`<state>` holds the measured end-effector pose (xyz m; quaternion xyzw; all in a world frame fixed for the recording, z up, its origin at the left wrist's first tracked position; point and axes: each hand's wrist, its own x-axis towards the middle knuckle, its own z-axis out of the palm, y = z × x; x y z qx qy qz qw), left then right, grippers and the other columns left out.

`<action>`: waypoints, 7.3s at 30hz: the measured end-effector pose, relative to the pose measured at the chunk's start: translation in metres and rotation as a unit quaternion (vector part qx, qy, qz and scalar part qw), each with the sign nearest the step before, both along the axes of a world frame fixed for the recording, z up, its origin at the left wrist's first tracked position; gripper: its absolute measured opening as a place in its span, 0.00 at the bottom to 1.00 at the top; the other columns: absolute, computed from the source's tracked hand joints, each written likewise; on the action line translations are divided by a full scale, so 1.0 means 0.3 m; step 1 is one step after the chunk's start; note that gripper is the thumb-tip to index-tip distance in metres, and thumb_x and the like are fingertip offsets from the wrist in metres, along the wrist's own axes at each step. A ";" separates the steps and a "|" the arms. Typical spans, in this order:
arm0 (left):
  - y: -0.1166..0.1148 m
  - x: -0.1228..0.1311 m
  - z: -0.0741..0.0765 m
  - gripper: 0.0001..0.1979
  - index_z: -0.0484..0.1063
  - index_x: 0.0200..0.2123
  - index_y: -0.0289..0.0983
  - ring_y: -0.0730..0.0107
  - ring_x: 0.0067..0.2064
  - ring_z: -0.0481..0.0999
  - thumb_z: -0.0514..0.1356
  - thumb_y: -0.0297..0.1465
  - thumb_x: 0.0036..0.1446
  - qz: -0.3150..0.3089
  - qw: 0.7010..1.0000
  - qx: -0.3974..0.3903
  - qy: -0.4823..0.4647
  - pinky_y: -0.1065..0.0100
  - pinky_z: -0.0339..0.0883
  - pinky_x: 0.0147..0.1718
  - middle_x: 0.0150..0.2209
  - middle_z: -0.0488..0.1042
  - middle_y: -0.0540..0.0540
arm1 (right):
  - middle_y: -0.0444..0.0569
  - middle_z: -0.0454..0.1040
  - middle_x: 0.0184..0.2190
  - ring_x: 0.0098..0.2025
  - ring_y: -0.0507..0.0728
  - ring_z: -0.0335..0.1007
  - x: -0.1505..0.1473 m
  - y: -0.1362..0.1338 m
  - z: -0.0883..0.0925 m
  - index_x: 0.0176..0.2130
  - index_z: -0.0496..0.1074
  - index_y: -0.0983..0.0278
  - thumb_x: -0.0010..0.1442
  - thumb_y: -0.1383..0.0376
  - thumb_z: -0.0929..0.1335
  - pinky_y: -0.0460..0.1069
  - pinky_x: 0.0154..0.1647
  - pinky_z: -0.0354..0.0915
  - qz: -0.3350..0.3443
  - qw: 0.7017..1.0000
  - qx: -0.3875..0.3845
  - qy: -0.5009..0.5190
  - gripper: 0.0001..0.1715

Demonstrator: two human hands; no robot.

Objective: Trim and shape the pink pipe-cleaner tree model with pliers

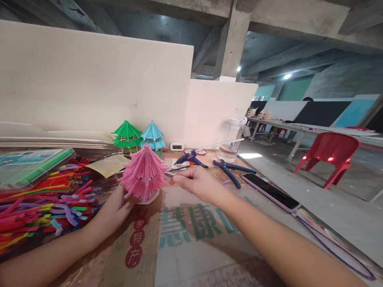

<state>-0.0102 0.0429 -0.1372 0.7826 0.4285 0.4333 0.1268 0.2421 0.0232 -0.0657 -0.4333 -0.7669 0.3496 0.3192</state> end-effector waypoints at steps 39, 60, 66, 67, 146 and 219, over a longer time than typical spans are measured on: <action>0.005 -0.003 -0.009 0.17 0.67 0.46 0.37 0.50 0.52 0.72 0.52 0.40 0.58 0.002 1.000 0.010 -0.018 0.50 0.66 0.53 0.49 0.74 0.36 | 0.37 0.52 0.17 0.21 0.48 0.46 -0.001 0.004 -0.008 0.33 0.76 0.69 0.57 0.47 0.64 0.47 0.23 0.43 -0.010 1.000 -0.003 0.010 0.28; 0.013 -0.005 -0.023 0.14 0.67 0.44 0.36 0.51 0.50 0.73 0.51 0.39 0.60 0.000 0.999 0.033 -0.005 0.51 0.67 0.51 0.45 0.74 0.37 | 0.37 0.51 0.17 0.21 0.49 0.45 0.003 0.004 -0.006 0.36 0.75 0.69 0.56 0.42 0.63 0.47 0.22 0.42 -0.017 1.000 -0.012 0.001 0.32; 0.009 -0.002 -0.017 0.15 0.67 0.45 0.38 0.52 0.51 0.72 0.52 0.40 0.60 0.001 1.000 0.028 -0.010 0.51 0.66 0.52 0.47 0.74 0.37 | 0.38 0.51 0.17 0.21 0.49 0.45 -0.003 -0.006 0.012 0.22 0.62 0.62 0.58 0.47 0.63 0.47 0.23 0.44 0.012 1.000 0.021 -0.007 0.25; 0.009 -0.003 -0.017 0.15 0.67 0.45 0.37 0.52 0.51 0.72 0.52 0.40 0.60 0.002 1.000 0.027 -0.009 0.51 0.66 0.52 0.47 0.74 0.37 | 0.38 0.51 0.17 0.22 0.49 0.46 -0.004 -0.007 0.013 0.21 0.60 0.62 0.58 0.48 0.63 0.47 0.24 0.44 0.017 0.999 0.027 -0.007 0.24; 0.007 0.000 -0.011 0.17 0.67 0.44 0.36 0.50 0.49 0.73 0.52 0.41 0.59 0.010 1.000 0.019 -0.004 0.49 0.66 0.50 0.46 0.74 0.36 | 0.37 0.51 0.16 0.21 0.48 0.45 0.009 0.002 0.009 0.30 0.73 0.66 0.57 0.45 0.65 0.47 0.23 0.43 -0.006 1.000 0.003 -0.020 0.28; -0.002 0.005 0.009 0.18 0.67 0.46 0.36 0.51 0.52 0.73 0.51 0.41 0.59 0.005 1.000 0.014 0.011 0.50 0.66 0.53 0.49 0.75 0.36 | 0.37 0.50 0.17 0.21 0.48 0.43 0.007 0.001 0.005 0.31 0.74 0.68 0.55 0.44 0.65 0.47 0.23 0.41 -0.006 1.000 -0.005 -0.018 0.29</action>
